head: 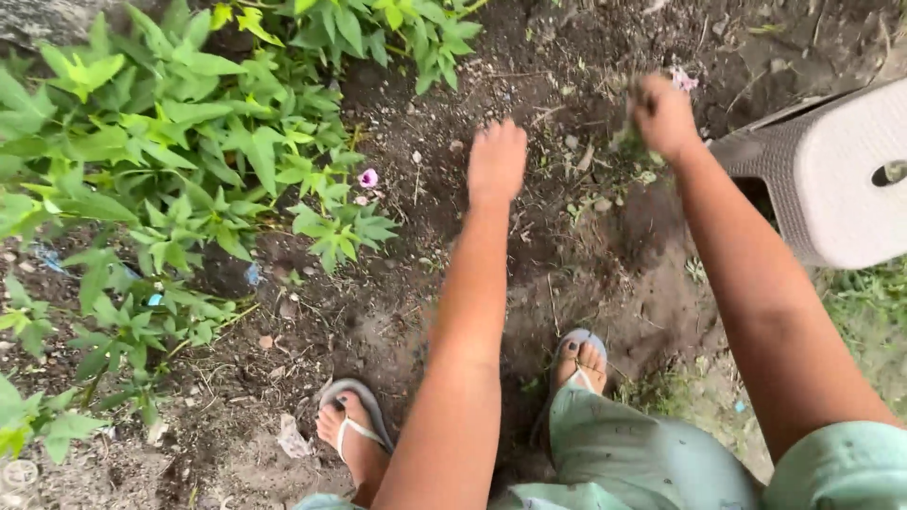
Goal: Hand-pulling weeds and grass from a garden patch.
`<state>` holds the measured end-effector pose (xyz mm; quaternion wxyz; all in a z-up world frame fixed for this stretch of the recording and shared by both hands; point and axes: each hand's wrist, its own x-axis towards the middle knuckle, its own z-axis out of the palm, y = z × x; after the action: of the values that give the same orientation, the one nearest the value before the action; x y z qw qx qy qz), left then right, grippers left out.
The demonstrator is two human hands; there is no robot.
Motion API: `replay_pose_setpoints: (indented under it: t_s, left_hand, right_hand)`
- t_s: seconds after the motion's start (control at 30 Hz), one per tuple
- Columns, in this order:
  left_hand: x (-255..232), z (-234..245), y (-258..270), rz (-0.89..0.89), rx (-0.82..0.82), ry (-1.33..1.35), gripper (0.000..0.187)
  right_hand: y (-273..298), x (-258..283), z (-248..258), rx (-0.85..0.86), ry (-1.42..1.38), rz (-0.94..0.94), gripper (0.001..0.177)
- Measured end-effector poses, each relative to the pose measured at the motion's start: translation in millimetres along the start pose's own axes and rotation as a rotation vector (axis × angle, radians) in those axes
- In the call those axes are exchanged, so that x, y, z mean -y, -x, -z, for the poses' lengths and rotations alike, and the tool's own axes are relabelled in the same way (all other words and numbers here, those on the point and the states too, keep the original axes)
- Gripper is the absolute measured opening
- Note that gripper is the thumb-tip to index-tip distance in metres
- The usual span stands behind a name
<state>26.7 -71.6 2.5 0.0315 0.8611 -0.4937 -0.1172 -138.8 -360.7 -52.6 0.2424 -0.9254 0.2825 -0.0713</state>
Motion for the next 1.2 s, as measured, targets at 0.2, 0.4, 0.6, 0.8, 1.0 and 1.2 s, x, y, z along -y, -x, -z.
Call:
replay_pose_setpoints:
  t_s: [0.2, 0.4, 0.6, 0.8, 1.0, 1.2]
  left_hand:
    - [-34.3, -51.3, 22.9, -0.102, 0.008, -0.110, 0.016]
    - [-68.9, -91.5, 53.1, -0.138, 0.134, -0.153, 0.085]
    - [-69.4, -87.9, 79.0, -0.146, 0.106, -0.081, 0.065]
    - [-63.8, -122.5, 77.5, -0.199, 0.153, 0.152, 0.057]
    - [-79.7, -173.1, 46.5, -0.184, -0.164, 0.206, 0.035]
    - [-76.9, -137.8, 53.6, -0.145, -0.076, 0.280, 0.032]
  right_hand:
    - [51.6, 3.5, -53.8, 0.178, 0.238, 0.128, 0.040]
    - [84.9, 84.2, -65.1, 0.101, 0.052, -0.072, 0.072]
    - [93.0, 22.4, -103.4, 0.050, 0.428, -0.017, 0.012]
    - [64.6, 13.7, -31.4, -0.344, -0.152, -0.202, 0.014]
    - [100.7, 40.0, -5.3, 0.187, 0.230, -0.071, 0.016]
    - [127.3, 58.0, -50.2, 0.487, 0.509, 0.284, 0.088]
